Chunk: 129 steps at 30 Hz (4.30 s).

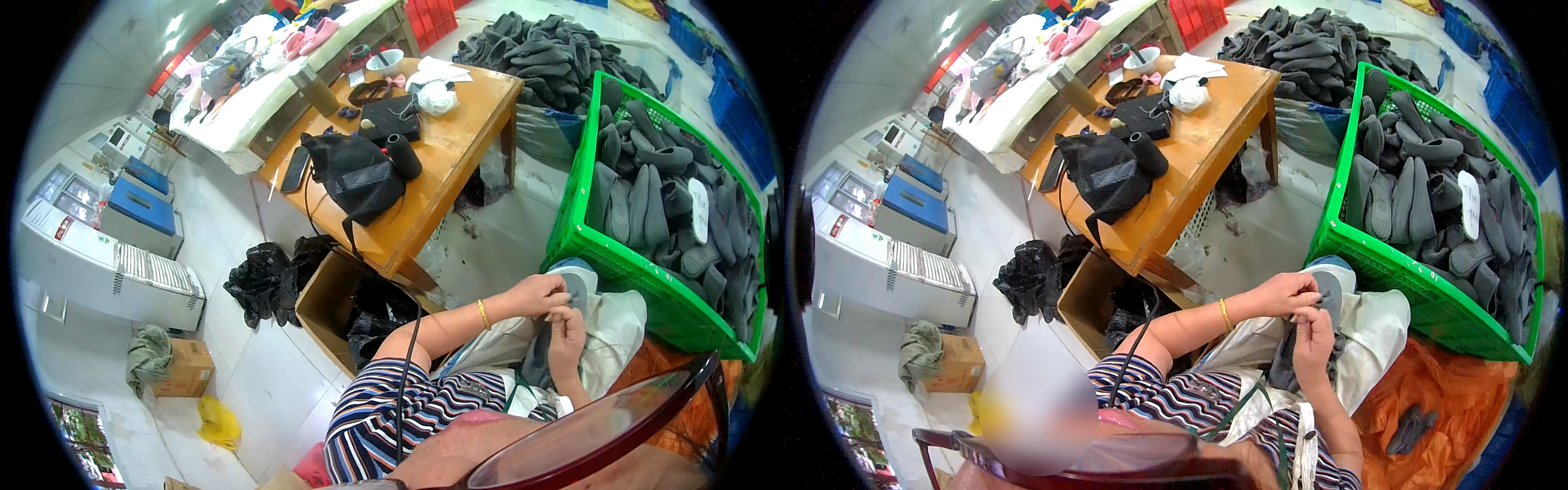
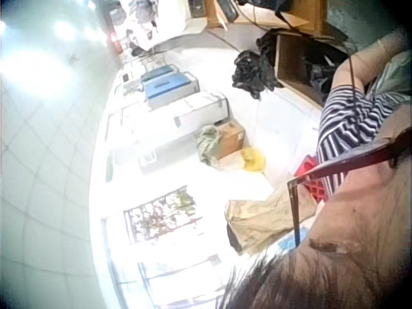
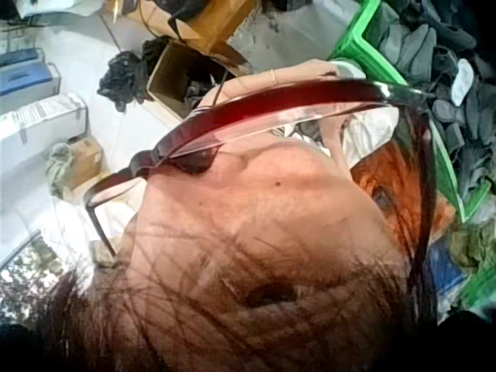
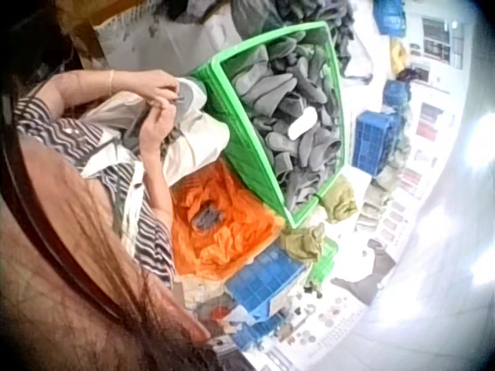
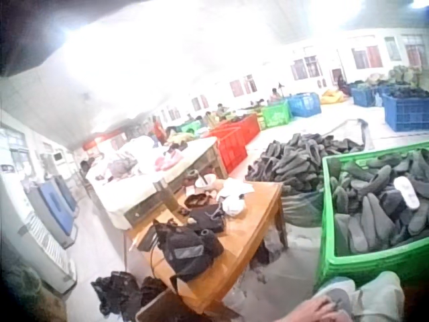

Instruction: The person sits with a green basket on their lap and sews grey socks using a needle and thread. They pick up socks from the basket, stitch the fabric, and occasionally reach into a black plastic bag to retrieve more items.

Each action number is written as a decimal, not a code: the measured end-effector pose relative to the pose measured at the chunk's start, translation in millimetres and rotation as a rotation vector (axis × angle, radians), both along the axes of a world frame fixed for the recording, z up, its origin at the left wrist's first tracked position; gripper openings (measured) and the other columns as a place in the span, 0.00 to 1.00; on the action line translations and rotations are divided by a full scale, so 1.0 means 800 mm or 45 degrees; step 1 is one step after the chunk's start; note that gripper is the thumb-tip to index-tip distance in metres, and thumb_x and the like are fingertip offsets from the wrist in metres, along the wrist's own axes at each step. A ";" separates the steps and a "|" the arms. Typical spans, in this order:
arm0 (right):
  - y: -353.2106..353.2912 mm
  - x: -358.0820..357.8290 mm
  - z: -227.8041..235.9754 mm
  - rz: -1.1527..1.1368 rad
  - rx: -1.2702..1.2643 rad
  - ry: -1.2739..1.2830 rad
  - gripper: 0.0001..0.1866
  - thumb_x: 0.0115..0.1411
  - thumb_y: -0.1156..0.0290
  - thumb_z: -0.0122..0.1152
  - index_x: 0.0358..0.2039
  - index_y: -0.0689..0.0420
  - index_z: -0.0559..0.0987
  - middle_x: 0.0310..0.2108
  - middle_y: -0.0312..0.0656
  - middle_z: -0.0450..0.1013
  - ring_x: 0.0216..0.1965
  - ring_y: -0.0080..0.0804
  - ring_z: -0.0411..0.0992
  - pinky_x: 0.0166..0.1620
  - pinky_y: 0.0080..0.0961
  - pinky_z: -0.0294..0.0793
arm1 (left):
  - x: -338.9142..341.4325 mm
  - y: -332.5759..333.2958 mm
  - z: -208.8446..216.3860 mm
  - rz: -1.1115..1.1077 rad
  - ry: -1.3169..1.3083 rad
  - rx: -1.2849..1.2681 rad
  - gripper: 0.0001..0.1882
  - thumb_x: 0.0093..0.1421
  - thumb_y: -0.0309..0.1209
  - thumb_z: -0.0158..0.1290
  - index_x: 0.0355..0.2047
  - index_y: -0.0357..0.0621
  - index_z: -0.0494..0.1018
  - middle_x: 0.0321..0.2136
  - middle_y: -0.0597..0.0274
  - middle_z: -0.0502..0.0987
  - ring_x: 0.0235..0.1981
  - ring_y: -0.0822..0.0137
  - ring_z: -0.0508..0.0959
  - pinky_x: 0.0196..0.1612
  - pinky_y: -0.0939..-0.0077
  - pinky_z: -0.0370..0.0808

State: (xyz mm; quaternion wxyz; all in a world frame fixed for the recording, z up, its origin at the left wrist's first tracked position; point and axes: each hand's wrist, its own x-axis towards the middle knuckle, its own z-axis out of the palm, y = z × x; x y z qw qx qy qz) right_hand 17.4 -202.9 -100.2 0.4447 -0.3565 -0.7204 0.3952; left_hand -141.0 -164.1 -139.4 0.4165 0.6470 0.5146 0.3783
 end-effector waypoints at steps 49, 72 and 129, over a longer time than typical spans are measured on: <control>-0.021 0.025 0.037 0.481 0.415 -0.399 0.06 0.56 0.83 0.56 0.33 0.60 0.77 0.27 0.47 0.68 0.31 0.48 0.71 0.35 0.38 0.70 | 0.005 -0.031 0.009 0.434 0.303 0.006 0.18 0.45 0.39 0.57 0.26 0.33 0.78 0.26 0.39 0.79 0.30 0.44 0.80 0.37 0.57 0.77; 0.020 0.070 0.009 0.196 -0.993 0.106 0.10 0.69 0.64 0.54 0.42 0.56 0.76 0.24 0.31 0.74 0.22 0.13 0.69 0.26 0.13 0.68 | 0.003 0.000 -0.014 0.326 -0.422 -0.701 0.08 0.59 0.30 0.58 0.28 0.40 0.74 0.21 0.65 0.77 0.18 0.76 0.76 0.22 0.84 0.74; 0.047 0.064 -0.058 -0.022 -0.237 -0.743 0.08 0.64 0.69 0.53 0.43 0.52 0.73 0.26 0.52 0.76 0.28 0.55 0.75 0.31 0.46 0.75 | 0.022 0.007 -0.017 0.331 -0.598 -0.868 0.07 0.59 0.30 0.57 0.25 0.42 0.74 0.20 0.67 0.76 0.15 0.80 0.71 0.19 0.87 0.66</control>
